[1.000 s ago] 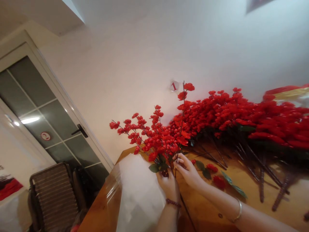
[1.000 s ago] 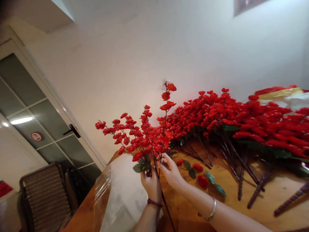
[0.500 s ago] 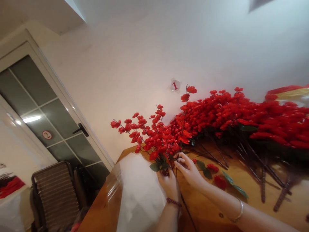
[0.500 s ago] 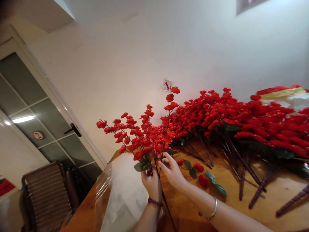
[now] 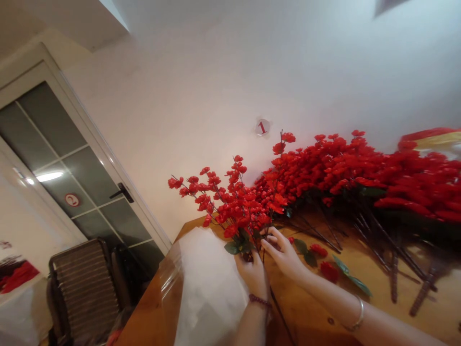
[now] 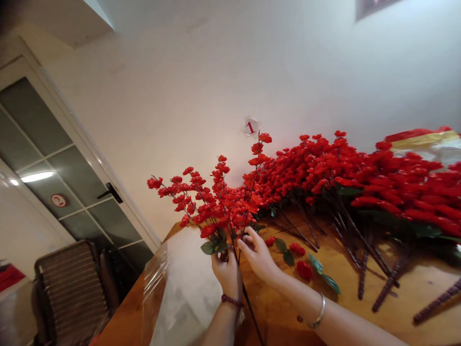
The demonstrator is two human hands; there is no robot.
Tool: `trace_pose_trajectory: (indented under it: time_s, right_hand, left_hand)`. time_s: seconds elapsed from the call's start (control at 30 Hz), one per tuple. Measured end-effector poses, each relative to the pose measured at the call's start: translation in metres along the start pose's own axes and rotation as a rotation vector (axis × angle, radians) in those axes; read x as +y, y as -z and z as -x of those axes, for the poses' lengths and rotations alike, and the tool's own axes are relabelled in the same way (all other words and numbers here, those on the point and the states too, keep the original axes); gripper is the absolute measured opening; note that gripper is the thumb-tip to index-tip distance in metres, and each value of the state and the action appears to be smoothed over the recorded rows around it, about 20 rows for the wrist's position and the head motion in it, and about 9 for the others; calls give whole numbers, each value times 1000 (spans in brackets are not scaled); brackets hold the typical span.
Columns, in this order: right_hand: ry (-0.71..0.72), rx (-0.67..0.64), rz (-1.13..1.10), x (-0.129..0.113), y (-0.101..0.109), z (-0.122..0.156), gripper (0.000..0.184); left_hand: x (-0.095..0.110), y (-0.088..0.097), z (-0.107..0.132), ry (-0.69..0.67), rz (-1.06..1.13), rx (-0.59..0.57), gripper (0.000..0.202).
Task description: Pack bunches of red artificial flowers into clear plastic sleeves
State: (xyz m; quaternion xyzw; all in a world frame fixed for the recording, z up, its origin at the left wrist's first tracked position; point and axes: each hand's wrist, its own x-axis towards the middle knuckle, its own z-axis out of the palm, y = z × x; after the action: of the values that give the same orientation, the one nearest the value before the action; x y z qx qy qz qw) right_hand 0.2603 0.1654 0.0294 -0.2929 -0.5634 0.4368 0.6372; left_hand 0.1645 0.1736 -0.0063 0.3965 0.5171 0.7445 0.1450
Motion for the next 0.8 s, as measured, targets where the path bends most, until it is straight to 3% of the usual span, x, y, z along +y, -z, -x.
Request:
trace_pose_trajectory:
  time_s: [0.47,0.8]
  right_hand:
    - [-69,1,-54,7,1,-2,42]
    - [-83,17,0,8,2,-4,40]
  left_hand:
    - [7,0,2,54,-32,-12,30]
    - [13,0,5,-22,-53,27,20]
